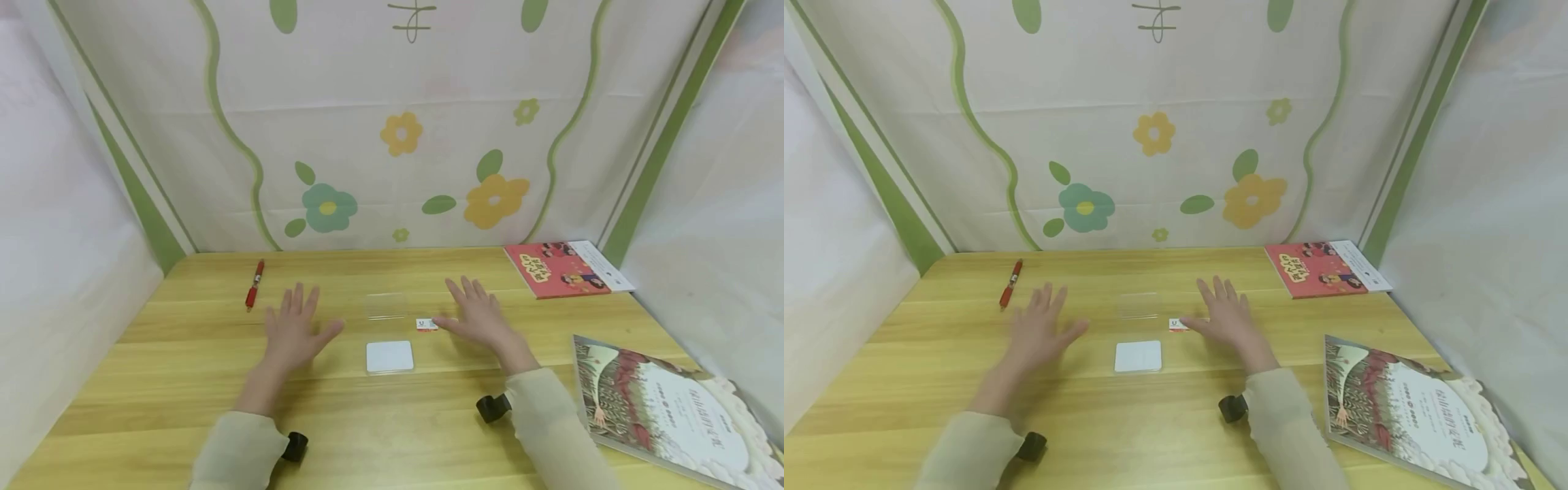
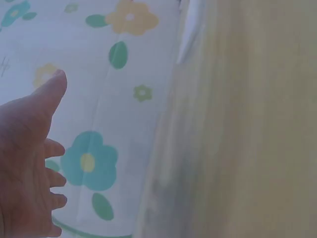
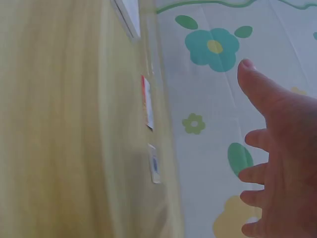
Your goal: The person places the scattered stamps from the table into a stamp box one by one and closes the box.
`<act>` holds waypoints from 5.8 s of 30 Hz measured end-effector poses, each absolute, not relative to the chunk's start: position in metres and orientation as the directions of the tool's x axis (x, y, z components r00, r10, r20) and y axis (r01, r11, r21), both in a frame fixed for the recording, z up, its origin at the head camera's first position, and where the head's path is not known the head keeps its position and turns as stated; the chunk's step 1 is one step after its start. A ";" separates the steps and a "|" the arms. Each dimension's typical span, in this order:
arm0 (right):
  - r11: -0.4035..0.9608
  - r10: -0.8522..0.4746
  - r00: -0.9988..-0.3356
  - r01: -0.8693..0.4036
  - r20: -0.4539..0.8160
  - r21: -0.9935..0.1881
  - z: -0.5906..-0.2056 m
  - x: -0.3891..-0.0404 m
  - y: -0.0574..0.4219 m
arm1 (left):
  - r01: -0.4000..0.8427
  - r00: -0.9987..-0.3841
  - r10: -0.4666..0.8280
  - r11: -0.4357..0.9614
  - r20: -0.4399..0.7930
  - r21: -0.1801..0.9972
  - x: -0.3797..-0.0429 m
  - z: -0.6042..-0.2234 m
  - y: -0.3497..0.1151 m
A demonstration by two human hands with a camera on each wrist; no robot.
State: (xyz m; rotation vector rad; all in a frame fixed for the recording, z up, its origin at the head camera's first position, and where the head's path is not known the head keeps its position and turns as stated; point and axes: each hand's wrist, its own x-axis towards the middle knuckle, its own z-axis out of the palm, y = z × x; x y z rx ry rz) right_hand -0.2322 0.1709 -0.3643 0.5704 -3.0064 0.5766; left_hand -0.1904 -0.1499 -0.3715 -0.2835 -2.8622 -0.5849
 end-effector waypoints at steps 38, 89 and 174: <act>0.657 -0.323 -0.917 -0.394 0.232 -0.643 -0.434 -0.250 0.165 | 0.456 -0.889 0.373 0.691 0.264 0.561 -0.183 -0.435 -0.115; 0.690 -0.282 -0.903 -0.426 0.325 -0.586 -0.435 -0.250 0.152 | 0.455 -0.890 0.364 0.741 0.273 0.494 -0.183 -0.440 -0.115; 0.284 -0.438 -0.879 -0.335 0.189 -0.899 -0.394 -0.196 0.086 | 0.437 -0.899 0.361 0.758 0.246 0.484 -0.183 -0.434 -0.112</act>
